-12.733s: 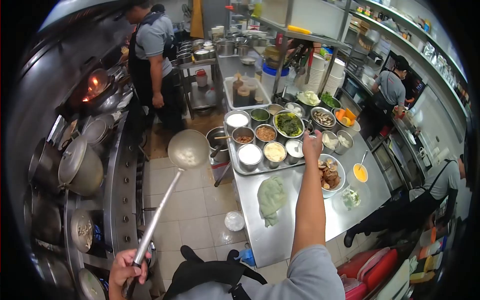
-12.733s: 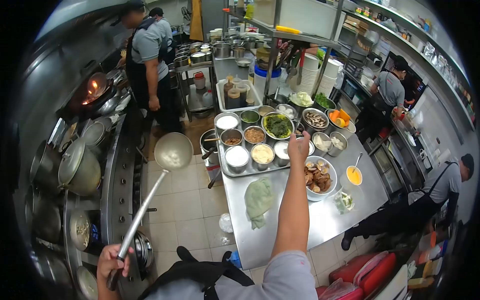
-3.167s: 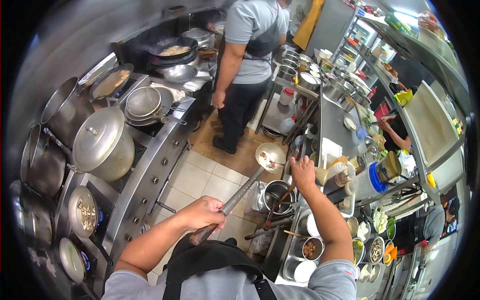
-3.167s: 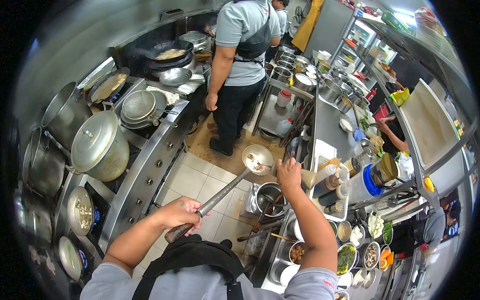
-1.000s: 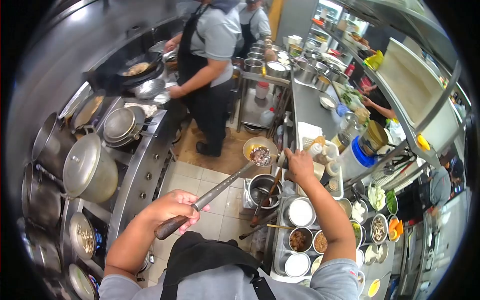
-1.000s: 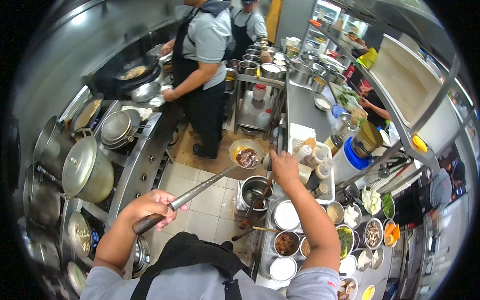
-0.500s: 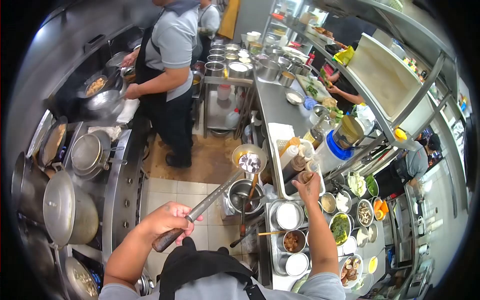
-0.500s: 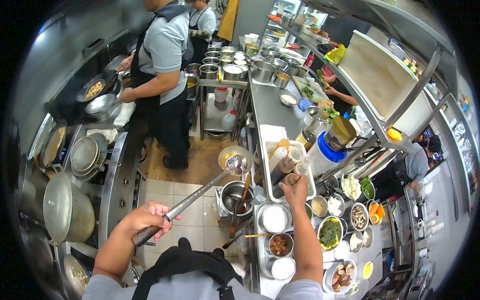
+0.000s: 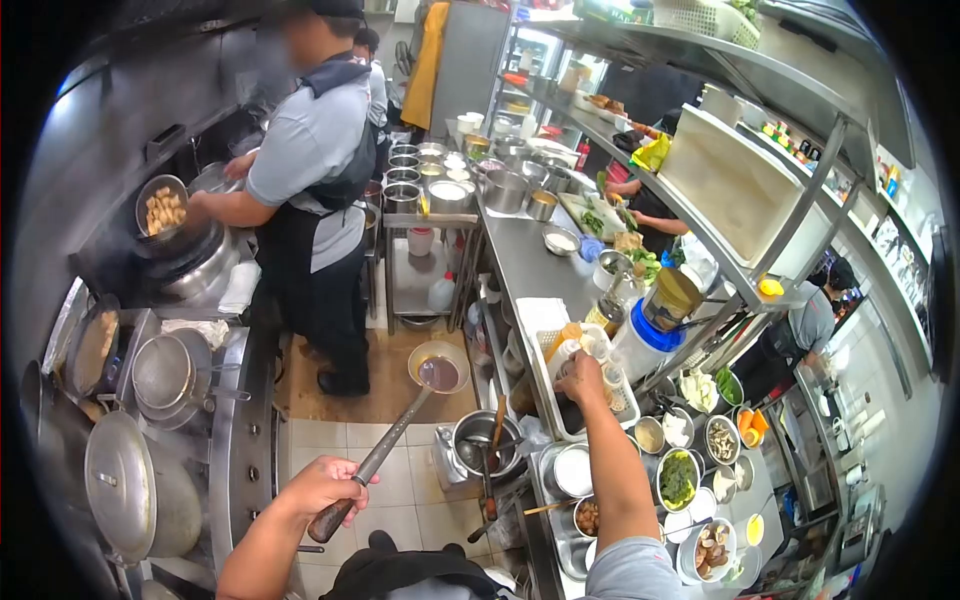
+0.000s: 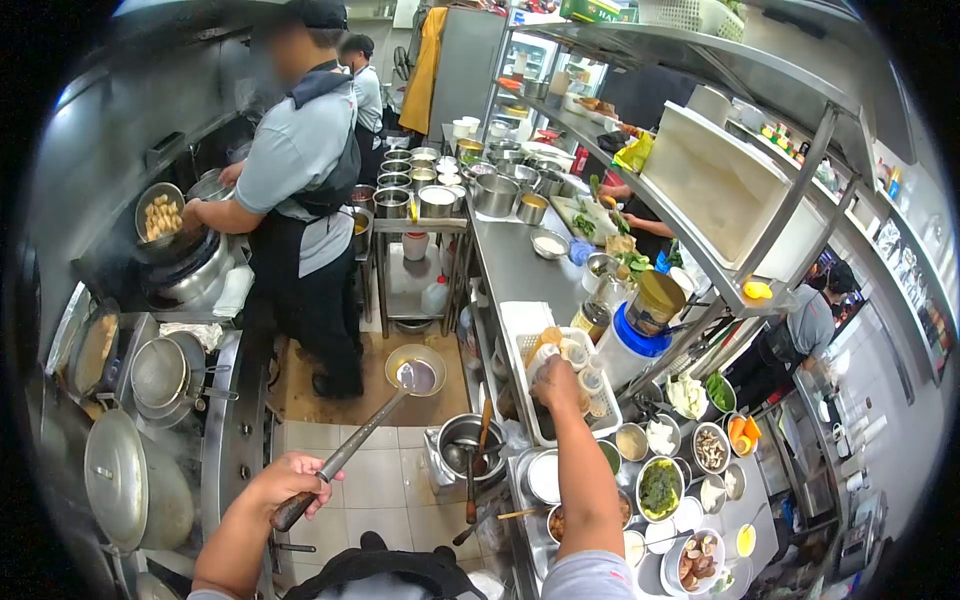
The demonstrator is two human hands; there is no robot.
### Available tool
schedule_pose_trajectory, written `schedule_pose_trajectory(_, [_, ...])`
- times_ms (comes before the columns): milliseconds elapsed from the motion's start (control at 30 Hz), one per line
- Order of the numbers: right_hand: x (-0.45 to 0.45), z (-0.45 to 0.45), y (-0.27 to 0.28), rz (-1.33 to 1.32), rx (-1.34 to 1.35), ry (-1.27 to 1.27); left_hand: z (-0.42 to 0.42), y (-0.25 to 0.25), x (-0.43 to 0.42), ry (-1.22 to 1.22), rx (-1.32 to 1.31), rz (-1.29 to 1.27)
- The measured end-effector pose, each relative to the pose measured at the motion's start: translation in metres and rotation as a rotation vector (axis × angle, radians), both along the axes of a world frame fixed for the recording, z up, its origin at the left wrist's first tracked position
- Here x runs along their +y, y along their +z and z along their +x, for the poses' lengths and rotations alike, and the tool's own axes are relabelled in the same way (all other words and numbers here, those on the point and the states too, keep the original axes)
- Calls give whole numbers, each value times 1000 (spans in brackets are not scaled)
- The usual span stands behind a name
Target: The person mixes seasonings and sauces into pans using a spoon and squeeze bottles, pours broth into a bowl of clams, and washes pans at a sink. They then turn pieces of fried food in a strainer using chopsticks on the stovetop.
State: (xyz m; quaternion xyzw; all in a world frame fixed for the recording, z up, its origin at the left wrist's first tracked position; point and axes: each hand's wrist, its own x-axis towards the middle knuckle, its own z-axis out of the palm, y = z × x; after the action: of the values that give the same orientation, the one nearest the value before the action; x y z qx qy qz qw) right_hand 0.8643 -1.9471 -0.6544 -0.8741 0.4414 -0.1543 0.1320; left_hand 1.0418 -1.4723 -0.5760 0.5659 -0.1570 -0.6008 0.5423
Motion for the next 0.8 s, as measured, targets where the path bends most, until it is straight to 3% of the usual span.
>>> schedule_pose_trajectory(67, [4, -5, 23, 43, -166, -66, 4, 6, 3, -8, -11, -11])
schedule_pose_trajectory(100, [26, -7, 68, 94, -226, -93, 6, 7, 4, -21, -9, -10])
schedule_pose_trajectory(133, [0, -11, 61, 113, -353, -55, 8, 7, 6, -16, -9, -8])
schedule_pose_trajectory(167, [7, -13, 93, 116, -503, -8, 11, 6, 7, -17, -5, -19])
schedule_pose_trajectory(200, [24, -14, 129, -63, -639, 123, 12, 7, 8, -18, 0, -25])
schedule_pose_trajectory(233, [26, -10, 143, 19, -851, 254, 11, 11, 8, -18, -13, -34])
schedule_pose_trajectory(267, [36, -5, 153, -83, -812, 244, 11, 15, 7, -13, -14, -26])
schedule_pose_trajectory(333, [46, 22, 140, 130, -1005, 441, 10, 19, 7, -9, -32, -39])
schedule_pose_trajectory(400, [49, 46, 104, 70, -826, 443, 6, 24, 8, 22, -25, -23])
schedule_pose_trajectory(467, [70, 62, 83, 211, -673, 515, 2, 25, 11, 16, -16, -64])
schedule_pose_trajectory(500, [74, 70, 73, -41, -470, 576, 0, 26, 13, 41, -2, -47])
schedule_pose_trajectory(600, [96, 77, 48, -210, 133, 523, -6, 27, 16, 34, -41, -19])
schedule_pose_trajectory(667, [105, 82, 36, -239, 222, 564, -9, 23, 17, 42, -27, -1])
schedule_pose_trajectory(733, [106, 87, 17, -517, 320, 640, -13, 22, 18, 44, -25, 17])
schedule_pose_trajectory(800, [106, 91, 9, -597, 322, 647, -17, 20, 18, 38, -26, 32])
